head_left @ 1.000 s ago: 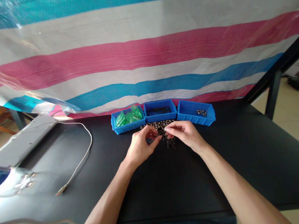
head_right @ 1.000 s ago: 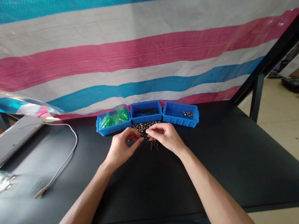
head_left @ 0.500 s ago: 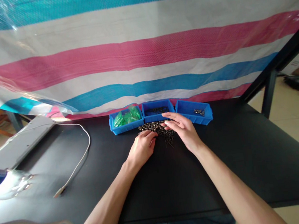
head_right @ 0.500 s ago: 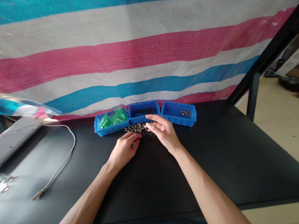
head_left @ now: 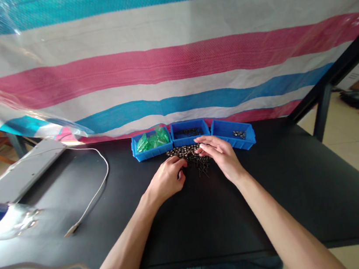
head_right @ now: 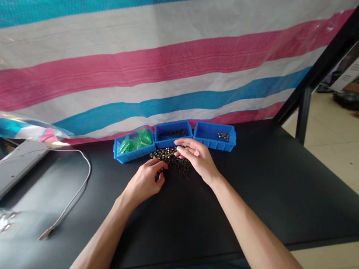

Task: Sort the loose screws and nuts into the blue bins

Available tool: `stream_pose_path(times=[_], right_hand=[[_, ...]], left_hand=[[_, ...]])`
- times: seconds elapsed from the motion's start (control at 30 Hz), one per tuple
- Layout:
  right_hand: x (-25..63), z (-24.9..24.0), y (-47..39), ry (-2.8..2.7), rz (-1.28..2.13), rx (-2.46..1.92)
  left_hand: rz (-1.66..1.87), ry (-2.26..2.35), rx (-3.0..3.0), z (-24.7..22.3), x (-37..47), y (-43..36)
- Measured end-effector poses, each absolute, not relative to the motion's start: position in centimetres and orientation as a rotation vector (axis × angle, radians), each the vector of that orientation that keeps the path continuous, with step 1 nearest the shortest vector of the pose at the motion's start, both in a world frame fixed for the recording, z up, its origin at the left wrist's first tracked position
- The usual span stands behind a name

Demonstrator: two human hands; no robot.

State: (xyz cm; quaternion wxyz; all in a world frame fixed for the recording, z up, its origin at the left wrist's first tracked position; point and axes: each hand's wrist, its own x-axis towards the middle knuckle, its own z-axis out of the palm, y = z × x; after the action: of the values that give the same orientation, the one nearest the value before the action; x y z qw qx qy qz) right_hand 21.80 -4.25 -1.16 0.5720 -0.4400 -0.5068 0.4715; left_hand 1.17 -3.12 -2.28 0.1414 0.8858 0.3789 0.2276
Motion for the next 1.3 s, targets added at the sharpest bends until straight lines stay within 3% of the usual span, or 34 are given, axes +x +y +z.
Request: stream_pose_path(times=[0.33, 0.57, 0.73, 0.97, 1.3], right_hand=[[22.2, -1.1, -4.4, -1.233, 1.117, -1.043], [22.5, -1.2, -4.8, -1.663, 0.945, -1.166], [22.1, -1.7, -4.9, -1.635, 1.081, -1.122], [22.2, -1.9, -4.7, -1.492, 1.267, -1.09], [21.6, -1.6, -4.3, -1.208, 1.156, -0.941]], left_hand=[[0.864, 1.066, 2.366, -2.6, 1.4, -2.9], [1.152, 0.966, 1.925, -1.9, 1.8, -2.9], [1.195, 0.921, 1.869, -1.8, 1.8, -3.0], [1.184, 0.87, 1.895, -1.7, 1.9, -3.2], [0.859, 1.036, 2.576, -3.4, 2.3, -3.1]])
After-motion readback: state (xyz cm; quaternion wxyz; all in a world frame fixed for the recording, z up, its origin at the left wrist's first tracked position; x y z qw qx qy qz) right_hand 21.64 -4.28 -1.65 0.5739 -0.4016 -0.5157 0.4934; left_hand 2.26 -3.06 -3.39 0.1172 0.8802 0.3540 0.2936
